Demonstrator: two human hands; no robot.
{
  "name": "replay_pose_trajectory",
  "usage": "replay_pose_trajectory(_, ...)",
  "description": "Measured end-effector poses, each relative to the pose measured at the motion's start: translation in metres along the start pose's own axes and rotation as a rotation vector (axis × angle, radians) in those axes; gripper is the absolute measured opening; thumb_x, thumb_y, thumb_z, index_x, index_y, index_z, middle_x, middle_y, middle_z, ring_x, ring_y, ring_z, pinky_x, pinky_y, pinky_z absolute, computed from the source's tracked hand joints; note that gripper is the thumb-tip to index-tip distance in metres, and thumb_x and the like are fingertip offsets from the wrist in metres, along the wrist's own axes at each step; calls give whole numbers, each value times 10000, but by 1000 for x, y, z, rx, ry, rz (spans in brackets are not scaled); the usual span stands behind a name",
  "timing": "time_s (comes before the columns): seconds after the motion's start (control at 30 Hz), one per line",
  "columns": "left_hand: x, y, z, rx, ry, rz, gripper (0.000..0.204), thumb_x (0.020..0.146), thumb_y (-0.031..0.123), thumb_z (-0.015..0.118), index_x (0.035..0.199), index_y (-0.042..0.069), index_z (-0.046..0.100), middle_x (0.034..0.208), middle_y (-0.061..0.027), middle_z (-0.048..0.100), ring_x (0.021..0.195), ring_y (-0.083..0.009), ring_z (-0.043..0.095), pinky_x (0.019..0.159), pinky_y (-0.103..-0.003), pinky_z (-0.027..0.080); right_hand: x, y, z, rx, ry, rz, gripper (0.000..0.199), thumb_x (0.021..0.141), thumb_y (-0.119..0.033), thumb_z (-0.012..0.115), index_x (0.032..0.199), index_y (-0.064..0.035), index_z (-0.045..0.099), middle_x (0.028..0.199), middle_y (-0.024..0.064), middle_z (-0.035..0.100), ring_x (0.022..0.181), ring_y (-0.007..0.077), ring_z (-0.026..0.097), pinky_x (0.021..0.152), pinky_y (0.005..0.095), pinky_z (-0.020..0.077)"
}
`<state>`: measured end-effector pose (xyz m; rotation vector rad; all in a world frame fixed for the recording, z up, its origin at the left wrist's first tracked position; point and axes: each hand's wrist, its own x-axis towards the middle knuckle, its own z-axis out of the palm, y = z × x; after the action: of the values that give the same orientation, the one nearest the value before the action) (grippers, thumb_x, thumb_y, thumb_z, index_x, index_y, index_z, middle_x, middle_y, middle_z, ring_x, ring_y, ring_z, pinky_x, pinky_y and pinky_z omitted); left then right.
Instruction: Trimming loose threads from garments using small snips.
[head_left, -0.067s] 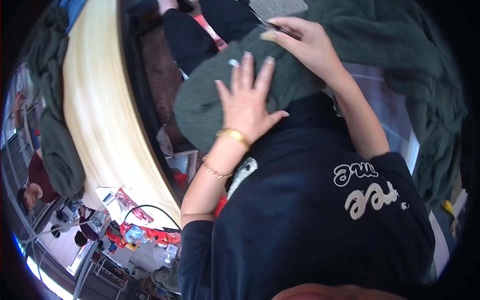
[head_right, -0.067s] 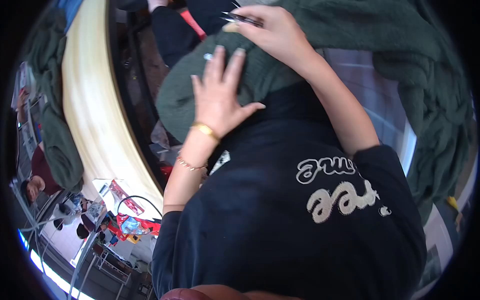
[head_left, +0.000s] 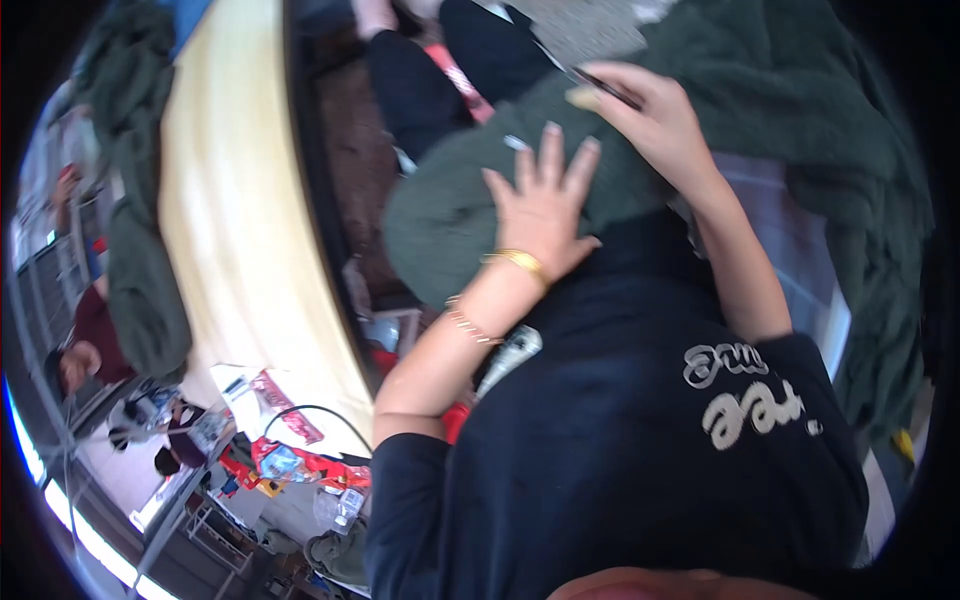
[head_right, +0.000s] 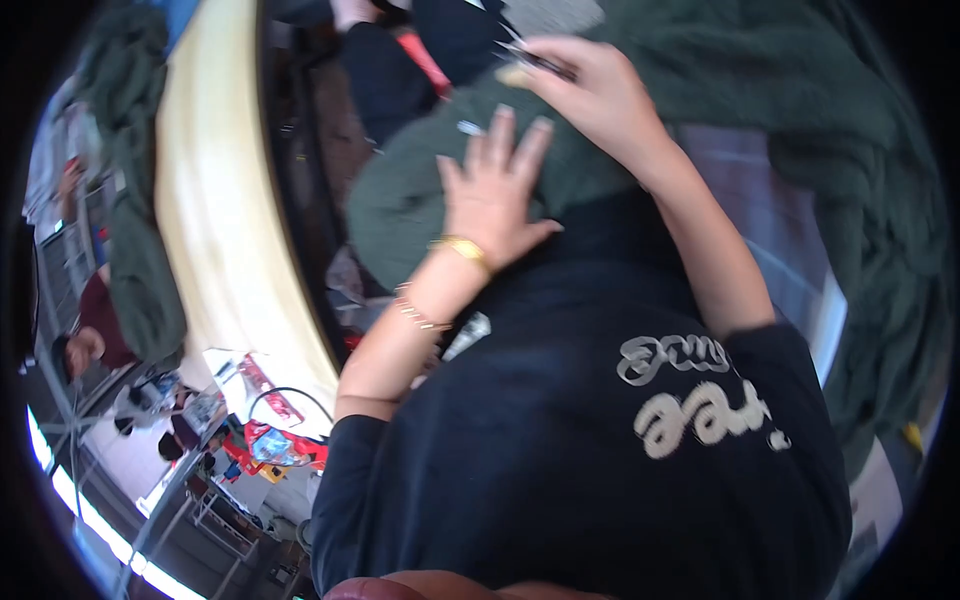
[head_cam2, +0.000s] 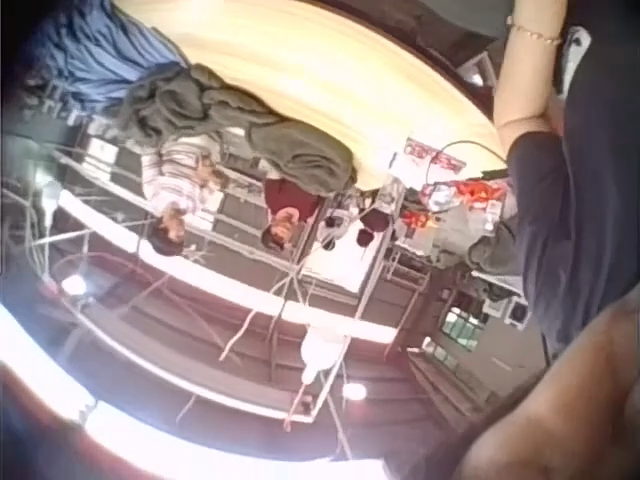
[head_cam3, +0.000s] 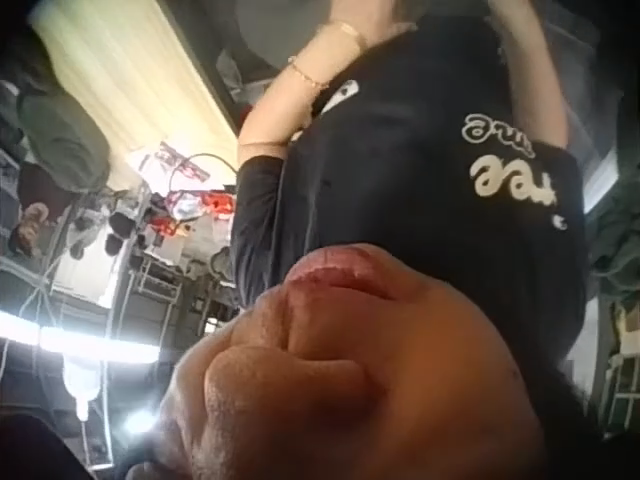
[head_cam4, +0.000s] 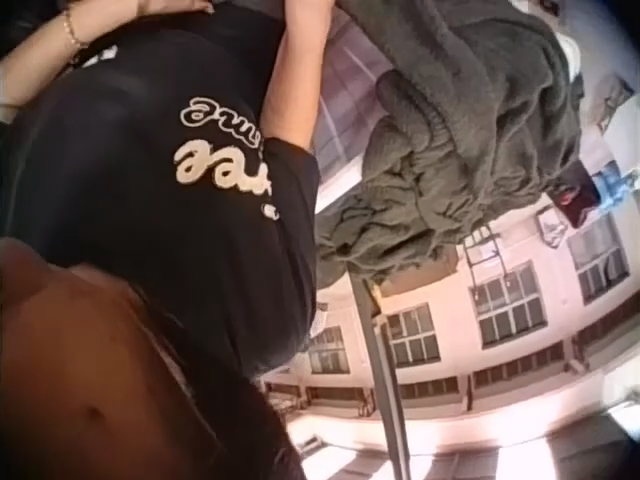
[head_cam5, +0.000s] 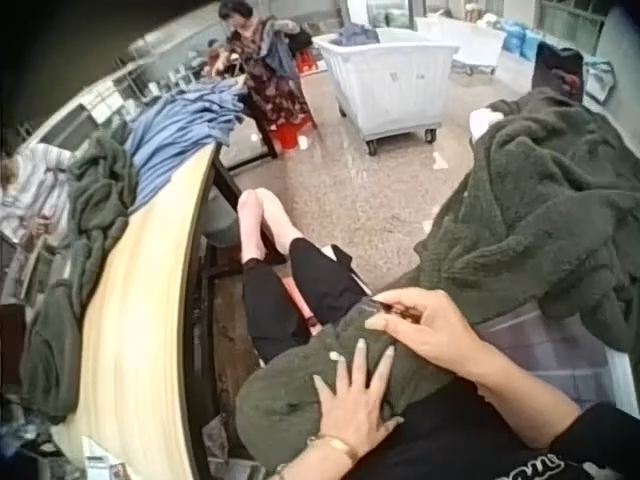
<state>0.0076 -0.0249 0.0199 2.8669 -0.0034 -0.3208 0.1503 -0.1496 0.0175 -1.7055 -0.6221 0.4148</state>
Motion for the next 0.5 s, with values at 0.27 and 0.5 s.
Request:
replay_pose_trajectory(0.27, 38, -37, -17, -565, 176, 231, 355, 684, 8, 587, 1037, 22, 625, 1117, -145, 620, 923, -305, 640, 861, -374, 509, -32, -25, -18, 160, 86, 76, 296, 877, 9, 615, 1170, 48, 602, 1024, 46, 654, 929, 85, 594, 838, 218, 461)
replay_pose_trajectory(0.5, -33, -188, -244, -1989, 520, 104, 353, 907, 224, 496, 1182, 20, 583, 1157, -163, 623, 1036, -267, 615, 930, -390, 494, -49, -106, -39, 177, 201, -291, 370, 811, -94, 703, 1142, 49, 619, 913, 16, 565, 791, 51, 491, 697, 178, 380)
